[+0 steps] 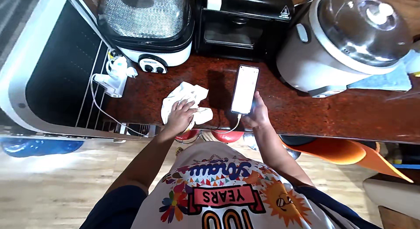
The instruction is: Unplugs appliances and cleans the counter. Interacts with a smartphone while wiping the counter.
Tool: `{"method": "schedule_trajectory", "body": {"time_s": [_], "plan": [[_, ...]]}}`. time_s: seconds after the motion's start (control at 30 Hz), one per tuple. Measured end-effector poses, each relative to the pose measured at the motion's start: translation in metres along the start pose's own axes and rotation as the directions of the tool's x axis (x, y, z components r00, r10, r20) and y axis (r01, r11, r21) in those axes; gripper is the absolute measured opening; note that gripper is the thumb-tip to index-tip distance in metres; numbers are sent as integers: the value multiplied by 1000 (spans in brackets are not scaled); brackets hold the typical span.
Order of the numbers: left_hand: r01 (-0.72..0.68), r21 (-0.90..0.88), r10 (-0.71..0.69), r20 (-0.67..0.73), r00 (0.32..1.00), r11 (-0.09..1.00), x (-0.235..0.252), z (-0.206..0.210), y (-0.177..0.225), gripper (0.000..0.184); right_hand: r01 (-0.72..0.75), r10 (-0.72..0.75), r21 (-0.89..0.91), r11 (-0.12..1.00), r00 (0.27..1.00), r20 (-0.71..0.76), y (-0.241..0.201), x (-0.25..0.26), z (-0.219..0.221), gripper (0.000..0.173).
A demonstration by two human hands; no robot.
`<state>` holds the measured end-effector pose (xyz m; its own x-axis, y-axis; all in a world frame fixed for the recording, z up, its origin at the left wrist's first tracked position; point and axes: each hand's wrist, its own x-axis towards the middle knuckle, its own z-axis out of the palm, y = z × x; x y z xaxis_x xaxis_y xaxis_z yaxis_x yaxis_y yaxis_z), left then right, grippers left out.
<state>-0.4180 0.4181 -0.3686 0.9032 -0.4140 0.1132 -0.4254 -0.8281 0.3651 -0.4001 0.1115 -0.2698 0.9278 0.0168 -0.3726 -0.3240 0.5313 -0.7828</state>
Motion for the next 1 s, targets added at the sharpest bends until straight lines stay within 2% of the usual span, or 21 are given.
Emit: {"method": "schedule_trajectory", "body": {"time_s": [0.63, 0.73, 0.83, 0.93, 1.0], "plan": [[21, 2, -21, 4, 1000, 1000, 0, 0, 5, 30, 26, -24, 38, 999, 999, -32, 0, -3, -8, 46], [-17, -20, 18, 24, 1000, 1000, 2, -6, -9, 31, 29, -27, 35, 999, 999, -38, -4, -4, -6, 48], [116, -15, -117, -12, 993, 993, 6, -19, -49, 31, 105, -105, 15, 994, 994, 39, -6, -3, -14, 33], [332, 16, -328, -122, 937, 943, 8, -36, -83, 31, 135, -133, -22, 991, 988, 71, -11, -7, -18, 46], [467, 14, -460, -147, 876, 884, 12, -41, -81, 31, 134, -132, -21, 991, 988, 82, -13, -8, -21, 56]]}}
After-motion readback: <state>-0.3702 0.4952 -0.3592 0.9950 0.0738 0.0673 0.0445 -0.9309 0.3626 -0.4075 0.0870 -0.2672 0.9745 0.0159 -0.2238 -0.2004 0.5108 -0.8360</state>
